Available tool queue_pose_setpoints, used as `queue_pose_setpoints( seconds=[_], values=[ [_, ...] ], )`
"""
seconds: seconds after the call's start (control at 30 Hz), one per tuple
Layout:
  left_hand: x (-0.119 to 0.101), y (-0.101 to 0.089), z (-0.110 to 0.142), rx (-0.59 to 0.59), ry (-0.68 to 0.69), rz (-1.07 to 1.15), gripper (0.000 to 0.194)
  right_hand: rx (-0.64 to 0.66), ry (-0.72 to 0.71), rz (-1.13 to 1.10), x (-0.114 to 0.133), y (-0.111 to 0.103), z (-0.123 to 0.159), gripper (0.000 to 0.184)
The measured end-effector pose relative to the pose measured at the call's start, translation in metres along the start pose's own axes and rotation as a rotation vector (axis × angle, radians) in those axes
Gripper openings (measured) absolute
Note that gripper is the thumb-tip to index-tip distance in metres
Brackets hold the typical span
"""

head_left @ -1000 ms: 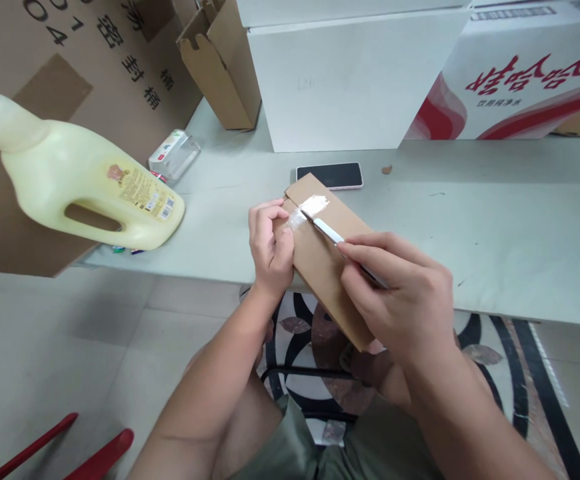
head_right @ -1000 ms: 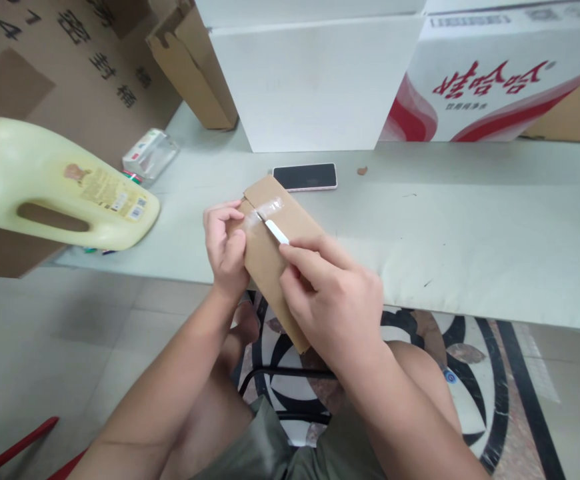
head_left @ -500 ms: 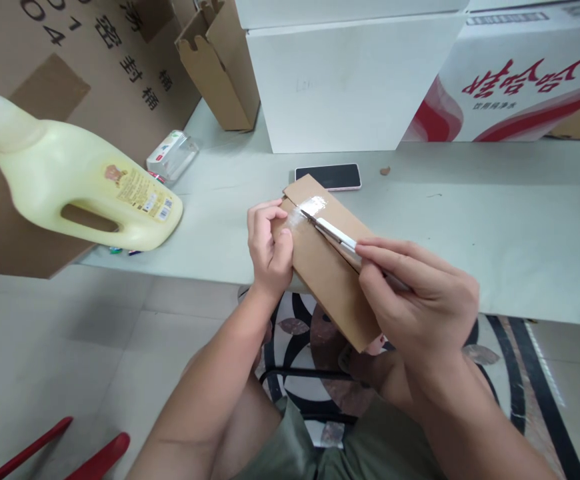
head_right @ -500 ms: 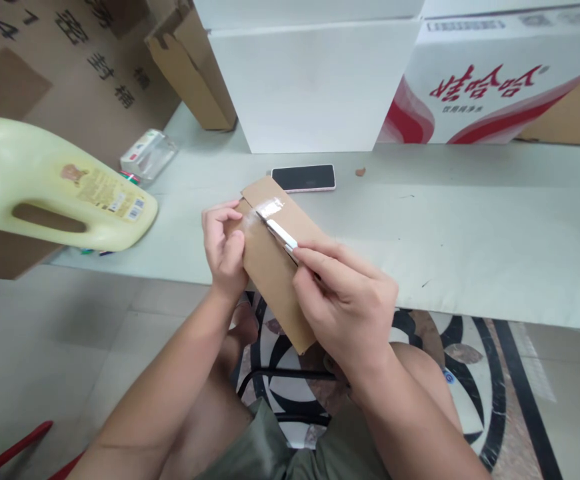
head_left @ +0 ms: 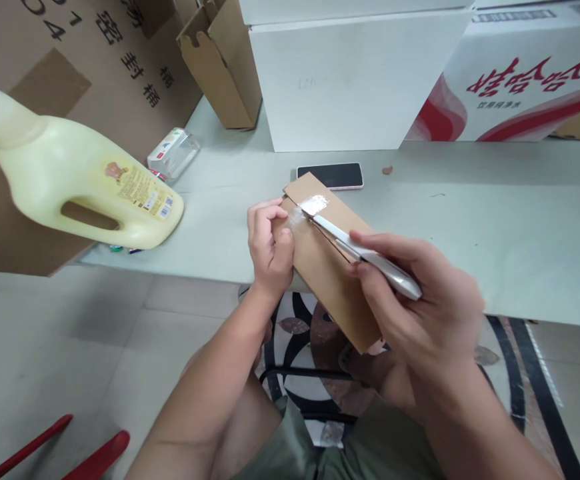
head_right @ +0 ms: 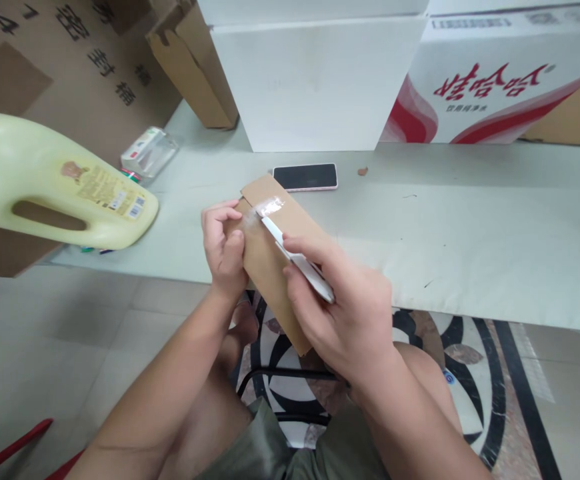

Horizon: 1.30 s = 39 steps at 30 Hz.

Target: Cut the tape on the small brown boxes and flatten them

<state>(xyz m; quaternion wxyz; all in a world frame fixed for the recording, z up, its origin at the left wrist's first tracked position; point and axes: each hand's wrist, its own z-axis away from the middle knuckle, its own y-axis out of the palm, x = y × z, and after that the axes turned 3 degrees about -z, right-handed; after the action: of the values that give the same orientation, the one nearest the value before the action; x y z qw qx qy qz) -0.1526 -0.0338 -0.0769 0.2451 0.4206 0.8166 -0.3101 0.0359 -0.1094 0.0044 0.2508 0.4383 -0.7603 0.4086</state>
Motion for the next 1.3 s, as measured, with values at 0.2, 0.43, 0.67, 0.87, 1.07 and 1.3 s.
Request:
queue_pose_setpoints(
  seconds=[0.2,0.43,0.67,0.87,1.07,1.3],
  values=[
    [-0.002,0.001,-0.001,0.000,0.024,0.033,0.024,0.077,-0.008,0.047,-0.002,0.004,-0.007,0.021],
    [0.001,0.002,0.000,-0.001,0.026,0.037,0.025,0.015,-0.059,0.040,-0.003,0.006,-0.004,0.020],
    [0.000,0.002,0.000,0.003,0.011,0.013,0.025,-0.076,-0.048,0.069,-0.003,0.008,0.002,0.021],
    [0.000,0.001,0.000,0.013,-0.012,-0.008,0.027,-0.090,-0.049,0.042,-0.004,0.007,0.004,0.021],
    [0.000,0.002,0.000,0.018,-0.010,-0.002,0.027,-0.063,-0.016,0.020,-0.004,0.007,0.004,0.020],
    [0.000,0.002,0.000,0.016,0.023,0.013,0.029,-0.007,0.043,-0.009,-0.004,0.008,0.000,0.018]
  ],
)
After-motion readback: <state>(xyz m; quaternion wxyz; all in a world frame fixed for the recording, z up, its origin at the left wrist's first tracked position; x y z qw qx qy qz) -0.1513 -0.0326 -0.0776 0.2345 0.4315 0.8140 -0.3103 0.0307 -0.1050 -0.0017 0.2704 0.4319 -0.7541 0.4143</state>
